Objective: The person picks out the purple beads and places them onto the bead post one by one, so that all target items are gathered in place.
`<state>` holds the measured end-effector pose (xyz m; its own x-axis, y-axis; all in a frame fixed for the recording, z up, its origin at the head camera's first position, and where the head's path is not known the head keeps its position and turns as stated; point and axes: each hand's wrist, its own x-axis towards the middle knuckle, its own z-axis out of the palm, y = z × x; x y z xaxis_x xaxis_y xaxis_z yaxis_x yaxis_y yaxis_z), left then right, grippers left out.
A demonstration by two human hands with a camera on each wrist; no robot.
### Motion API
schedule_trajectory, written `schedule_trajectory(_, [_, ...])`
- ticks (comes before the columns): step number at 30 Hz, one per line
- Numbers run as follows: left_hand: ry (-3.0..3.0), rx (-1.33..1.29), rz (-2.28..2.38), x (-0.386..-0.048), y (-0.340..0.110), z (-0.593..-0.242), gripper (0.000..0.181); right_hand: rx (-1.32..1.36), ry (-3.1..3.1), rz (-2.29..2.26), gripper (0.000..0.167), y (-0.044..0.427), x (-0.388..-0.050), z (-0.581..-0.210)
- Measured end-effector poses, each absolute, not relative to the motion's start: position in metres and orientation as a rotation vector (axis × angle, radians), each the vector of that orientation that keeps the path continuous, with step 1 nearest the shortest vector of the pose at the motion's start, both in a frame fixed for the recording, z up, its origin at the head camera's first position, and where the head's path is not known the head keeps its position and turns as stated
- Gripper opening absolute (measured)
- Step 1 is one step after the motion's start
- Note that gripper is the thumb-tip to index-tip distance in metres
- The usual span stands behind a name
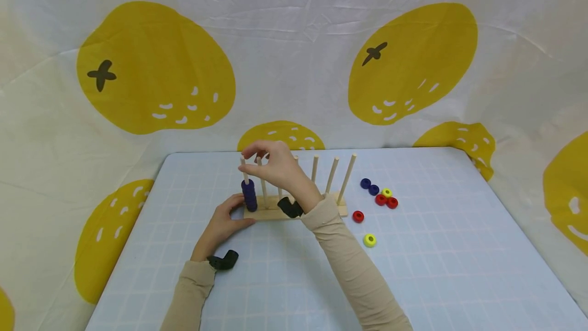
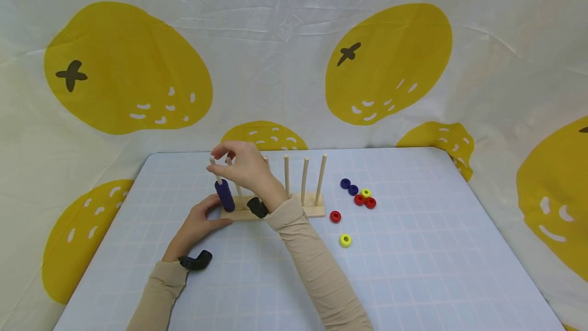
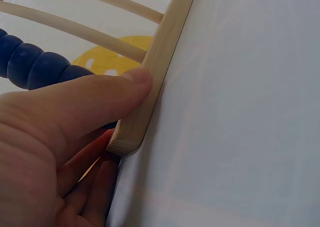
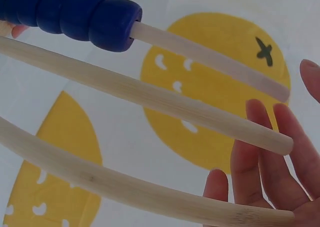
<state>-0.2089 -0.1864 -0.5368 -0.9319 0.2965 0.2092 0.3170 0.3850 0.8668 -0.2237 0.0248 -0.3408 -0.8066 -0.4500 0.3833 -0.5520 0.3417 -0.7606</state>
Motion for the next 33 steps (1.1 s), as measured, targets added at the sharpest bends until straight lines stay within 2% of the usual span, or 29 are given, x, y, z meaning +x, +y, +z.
schedule_trajectory(8, [-2.616,-0.523,-1.639,-0.207,-0.184,-0.534,0.054,0.967,-2.425,1.428,0.027,0.03,-0.216,-0.33])
schedule_trajectory(17, [-2.627,-0.552,-1.609,-0.193,-0.176,-0.505,0.051,1.029,-2.293,1.431,0.028,0.043,-0.206,-0.318])
schedule_trajectory(24, [-2.607,-0.554,-1.628,-0.207,-0.185,-0.535,0.055,1.001,-2.251,1.424,0.028,0.058,-0.199,-0.314])
schedule_trajectory(33, [-2.603,-0.533,-1.614,-0.206,-0.183,-0.533,0.054,0.939,-2.187,1.445,0.027,0.086,-0.194,-0.316])
